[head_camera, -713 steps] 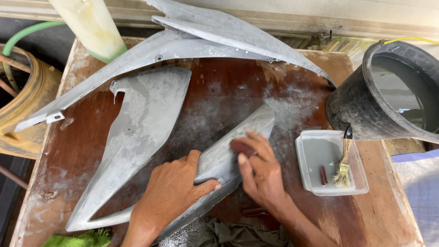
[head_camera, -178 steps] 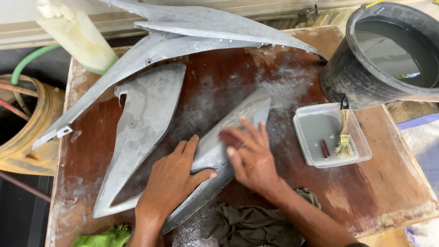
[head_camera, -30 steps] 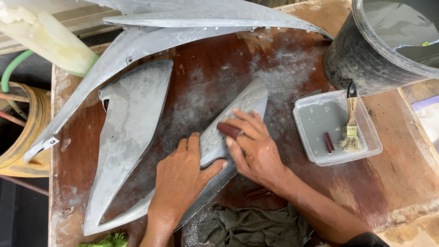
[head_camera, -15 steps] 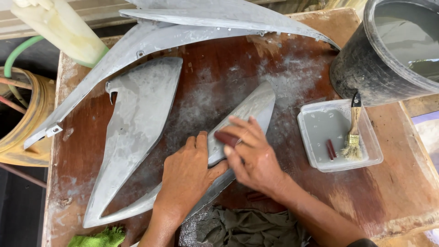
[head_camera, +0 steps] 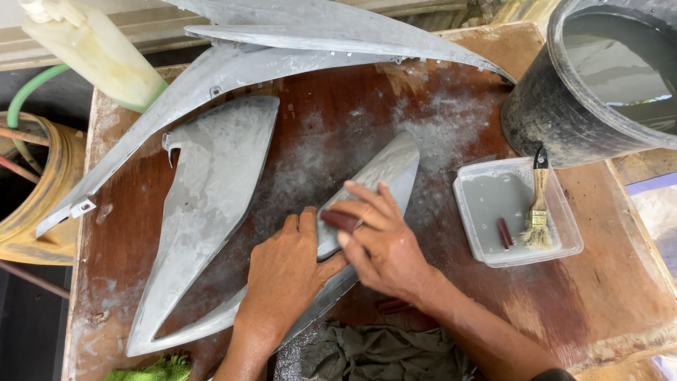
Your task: The person sands a grey car fender with a sanding block on a wooden workbench. They repeatedly dip the sanding block into a container of water to keep it wet while smoothing the surface of the part.
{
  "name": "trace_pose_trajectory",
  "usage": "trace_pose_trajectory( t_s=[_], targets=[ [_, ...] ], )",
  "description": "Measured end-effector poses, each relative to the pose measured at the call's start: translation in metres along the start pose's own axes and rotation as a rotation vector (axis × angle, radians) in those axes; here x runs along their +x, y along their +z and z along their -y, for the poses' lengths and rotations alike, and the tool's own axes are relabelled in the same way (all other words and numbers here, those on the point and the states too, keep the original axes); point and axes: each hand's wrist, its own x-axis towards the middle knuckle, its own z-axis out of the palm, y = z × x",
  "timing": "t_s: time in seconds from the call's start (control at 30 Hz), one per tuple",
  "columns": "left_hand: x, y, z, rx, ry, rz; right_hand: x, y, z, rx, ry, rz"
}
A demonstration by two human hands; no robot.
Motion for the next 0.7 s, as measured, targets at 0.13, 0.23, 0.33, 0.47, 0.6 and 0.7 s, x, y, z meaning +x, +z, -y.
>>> trace_pose_trajectory(
  t_s=[0.13, 0.23, 0.33, 0.47, 0.6, 0.7],
  targets=[
    [0.000, 0.002, 0.000, 0.026, 0.009, -0.043, 0.003, -0.008, -0.002, 0.009, -0.002, 0.012],
    [-0.001, 0.000, 0.001, -0.002, 0.046, -0.043, 0.005, -0.008, -0.021, -0.060, 0.031, -0.054],
    [-0.001, 0.000, 0.001, 0.008, 0.041, -0.056, 0.010, -0.015, -0.018, -0.083, 0.117, -0.114],
    [-0.001, 0.001, 0.001, 0.001, 0.033, -0.038, 0.007, -0.011, 0.000, 0.002, 0.025, -0.022],
    [0.000, 0.004, 0.002, 0.016, 0.019, -0.031, 0.004, -0.005, -0.004, -0.004, 0.028, 0.015],
    [0.000, 0.002, 0.002, 0.027, 0.066, -0.066, 0.011, -0.014, -0.009, -0.053, 0.120, -0.041]
  ],
)
